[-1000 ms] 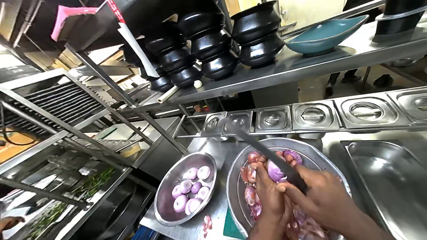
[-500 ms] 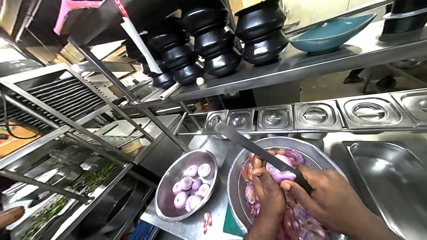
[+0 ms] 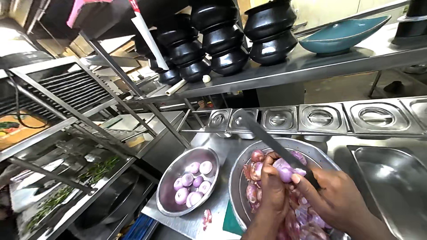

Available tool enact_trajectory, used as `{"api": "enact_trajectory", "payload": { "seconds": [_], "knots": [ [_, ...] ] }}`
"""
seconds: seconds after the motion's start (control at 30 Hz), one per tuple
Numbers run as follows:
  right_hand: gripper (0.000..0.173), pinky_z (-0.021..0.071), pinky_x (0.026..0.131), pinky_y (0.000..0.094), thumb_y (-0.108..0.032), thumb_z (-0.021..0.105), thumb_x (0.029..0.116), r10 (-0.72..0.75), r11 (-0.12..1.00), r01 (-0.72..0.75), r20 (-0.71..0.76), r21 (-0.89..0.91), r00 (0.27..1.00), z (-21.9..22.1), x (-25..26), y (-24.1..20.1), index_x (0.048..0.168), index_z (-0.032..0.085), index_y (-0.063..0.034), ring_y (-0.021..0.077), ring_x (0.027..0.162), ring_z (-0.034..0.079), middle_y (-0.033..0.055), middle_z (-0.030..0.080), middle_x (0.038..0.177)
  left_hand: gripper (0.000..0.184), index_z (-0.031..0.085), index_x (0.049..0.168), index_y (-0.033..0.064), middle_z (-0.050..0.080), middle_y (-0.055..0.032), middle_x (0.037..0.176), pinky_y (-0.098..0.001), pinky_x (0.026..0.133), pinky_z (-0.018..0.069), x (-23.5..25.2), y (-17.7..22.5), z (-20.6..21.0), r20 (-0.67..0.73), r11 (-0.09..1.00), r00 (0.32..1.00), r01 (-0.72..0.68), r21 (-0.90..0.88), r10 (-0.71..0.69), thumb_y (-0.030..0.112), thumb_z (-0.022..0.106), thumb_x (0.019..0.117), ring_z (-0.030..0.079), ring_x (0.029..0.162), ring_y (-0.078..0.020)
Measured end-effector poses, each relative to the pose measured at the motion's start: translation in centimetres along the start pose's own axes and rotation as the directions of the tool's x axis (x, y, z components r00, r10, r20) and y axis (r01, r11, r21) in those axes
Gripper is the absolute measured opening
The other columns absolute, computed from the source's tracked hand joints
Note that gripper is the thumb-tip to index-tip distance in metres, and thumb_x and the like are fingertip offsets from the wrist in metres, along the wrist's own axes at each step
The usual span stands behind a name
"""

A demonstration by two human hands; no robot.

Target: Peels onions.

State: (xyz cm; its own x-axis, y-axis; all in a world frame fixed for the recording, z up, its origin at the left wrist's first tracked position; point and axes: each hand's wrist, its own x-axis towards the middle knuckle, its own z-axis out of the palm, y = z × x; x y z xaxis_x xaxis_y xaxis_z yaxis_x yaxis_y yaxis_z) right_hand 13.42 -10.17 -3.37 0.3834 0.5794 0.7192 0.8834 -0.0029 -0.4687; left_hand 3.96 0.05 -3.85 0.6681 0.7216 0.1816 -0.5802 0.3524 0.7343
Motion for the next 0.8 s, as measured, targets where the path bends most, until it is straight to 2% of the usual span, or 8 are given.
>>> {"api": "enact_trajectory", "payload": {
  "seconds": [0.07,0.13,0.2,0.3,0.4,0.47,0.63,0.8],
  "knots": [
    [0.058,0.0361,0.035,0.0364,-0.060,0.038,0.1035,-0.127,0.987,0.125,-0.017,-0.106,0.992,0.4,-0.7,-0.6,0.073,0.058,-0.0144,0.0152,0.041,0.049,-0.0006,0.047,0.052,0.066,0.061,0.112,0.0066,0.068,-0.0074,0.091,-0.0291,0.073,0.0591,0.1,-0.2,0.3,-0.094,0.999,0.995,-0.044,-0.008,0.043,0.067,0.065,0.0864,0.068,0.081,-0.0129],
    [0.057,0.0349,0.034,0.0355,-0.060,0.037,0.1027,-0.203,0.965,0.203,0.015,-0.166,0.979,1.0,-1.5,-1.1,0.075,0.058,-0.0156,0.0156,0.040,0.050,-0.0009,0.048,0.052,0.069,0.058,0.115,0.0054,0.068,-0.0070,0.090,-0.0249,0.065,0.0581,0.3,-0.1,0.5,-0.152,0.998,0.988,-0.025,0.062,0.034,0.070,0.039,0.0980,0.068,0.076,-0.0110],
    [0.057,0.0344,0.034,0.0348,-0.061,0.036,0.1032,-0.212,0.965,0.214,0.026,-0.154,0.977,1.4,-2.0,-0.8,0.075,0.057,-0.0157,0.0152,0.040,0.049,-0.0011,0.048,0.052,0.073,0.057,0.123,0.0065,0.068,-0.0103,0.091,-0.0251,0.057,0.0568,0.4,0.2,0.5,-0.168,0.999,0.985,0.038,0.019,-0.034,0.070,0.029,0.1004,0.066,0.068,-0.0131],
    [0.060,0.0401,0.037,0.0368,-0.062,0.037,0.1043,-0.077,0.997,0.077,0.002,0.020,0.997,1.0,-1.3,0.5,0.078,0.061,-0.0141,0.0137,0.044,0.052,-0.0005,0.051,0.054,0.043,0.057,0.129,0.0081,0.068,-0.0129,0.101,-0.0314,0.073,0.0604,0.2,1.4,0.4,-0.088,0.975,0.979,0.170,-0.140,-0.183,0.042,0.040,0.1086,0.070,0.083,-0.0186],
    [0.056,0.0393,0.039,0.0322,-0.060,0.040,0.1044,0.024,0.996,-0.022,-0.030,0.088,0.999,-0.3,-0.2,1.6,0.073,0.058,-0.0174,0.0070,0.045,0.049,-0.0056,0.048,0.053,0.022,0.057,0.123,0.0063,0.067,-0.0157,0.099,-0.0331,0.068,0.0600,0.7,2.2,-0.1,-0.110,0.940,0.944,0.287,-0.187,-0.310,0.019,0.053,0.1052,0.068,0.077,-0.0211],
    [0.059,0.0360,0.037,0.0334,-0.060,0.038,0.1046,-0.057,0.998,0.056,-0.039,-0.008,0.998,-0.4,-0.6,1.6,0.072,0.056,-0.0152,0.0106,0.043,0.047,-0.0028,0.046,0.052,0.021,0.058,0.123,0.0058,0.067,-0.0161,0.097,-0.0345,0.066,0.0605,1.2,2.2,0.0,-0.196,0.943,0.930,0.276,-0.186,-0.311,0.015,0.055,0.1043,0.068,0.075,-0.0223],
    [0.058,0.0366,0.035,0.0365,-0.060,0.039,0.1032,-0.220,0.953,0.244,0.144,-0.178,0.965,-0.4,-3.6,0.1,0.072,0.056,-0.0137,0.0181,0.040,0.050,0.0023,0.049,0.051,0.026,0.053,0.125,0.0066,0.064,-0.0155,0.094,-0.0361,0.064,0.0607,3.3,2.2,-0.2,-0.412,0.952,0.865,0.209,-0.222,-0.286,0.023,0.054,0.1053,0.067,0.072,-0.0244],
    [0.065,0.0402,0.037,0.0428,-0.067,0.042,0.1000,-0.011,0.992,0.033,0.178,-0.120,0.984,-1.3,-3.3,1.6,0.074,0.059,-0.0100,0.0218,0.043,0.053,0.0053,0.050,0.052,0.042,0.064,0.119,0.0061,0.068,-0.0125,0.093,-0.0305,0.061,0.0589,3.2,3.5,-1.3,-0.350,0.946,0.896,0.183,-0.268,-0.272,0.042,0.046,0.1066,0.067,0.069,-0.0193]
  ]
}}
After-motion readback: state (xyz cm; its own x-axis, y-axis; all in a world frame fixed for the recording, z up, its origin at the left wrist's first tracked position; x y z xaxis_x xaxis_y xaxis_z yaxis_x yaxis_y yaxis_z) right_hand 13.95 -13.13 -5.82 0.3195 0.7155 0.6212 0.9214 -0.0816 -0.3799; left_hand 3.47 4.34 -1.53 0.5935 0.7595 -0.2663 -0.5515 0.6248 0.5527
